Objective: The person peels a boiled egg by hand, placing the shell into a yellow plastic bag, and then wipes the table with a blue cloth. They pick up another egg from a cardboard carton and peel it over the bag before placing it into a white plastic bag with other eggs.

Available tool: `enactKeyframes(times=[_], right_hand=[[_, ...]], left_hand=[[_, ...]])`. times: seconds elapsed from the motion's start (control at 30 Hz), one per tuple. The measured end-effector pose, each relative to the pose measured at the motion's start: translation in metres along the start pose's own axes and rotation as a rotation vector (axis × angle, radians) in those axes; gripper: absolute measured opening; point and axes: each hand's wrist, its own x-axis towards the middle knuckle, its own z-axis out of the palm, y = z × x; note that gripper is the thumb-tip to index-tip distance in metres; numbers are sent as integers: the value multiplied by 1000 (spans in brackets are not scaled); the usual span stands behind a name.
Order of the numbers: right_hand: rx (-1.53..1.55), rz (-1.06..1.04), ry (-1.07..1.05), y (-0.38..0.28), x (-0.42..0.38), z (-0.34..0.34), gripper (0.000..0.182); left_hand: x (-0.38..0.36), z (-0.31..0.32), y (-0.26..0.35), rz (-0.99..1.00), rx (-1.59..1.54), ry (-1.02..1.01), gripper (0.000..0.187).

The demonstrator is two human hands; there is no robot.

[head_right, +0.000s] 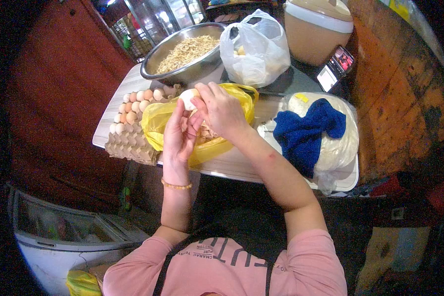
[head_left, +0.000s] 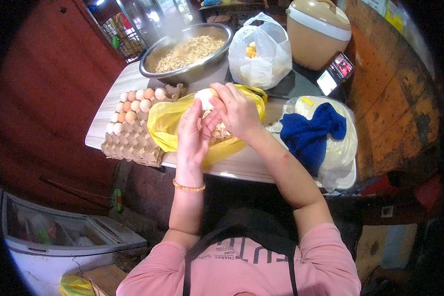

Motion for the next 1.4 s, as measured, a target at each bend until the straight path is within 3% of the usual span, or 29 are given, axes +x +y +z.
enactKeyframes(times=[0.67,1.1,1.4], right_hand=[[-186,-129,-46,10,-10,13,9],[-197,-105,-1,11,-7,8,13],[23,-66,-13,5,-2,2,17]], left_hand=[[-5,-1,-8,28,124,192,15],[-9,-7,-3,0,142,142,21],[-7,-8,1,37,139,154,19]])
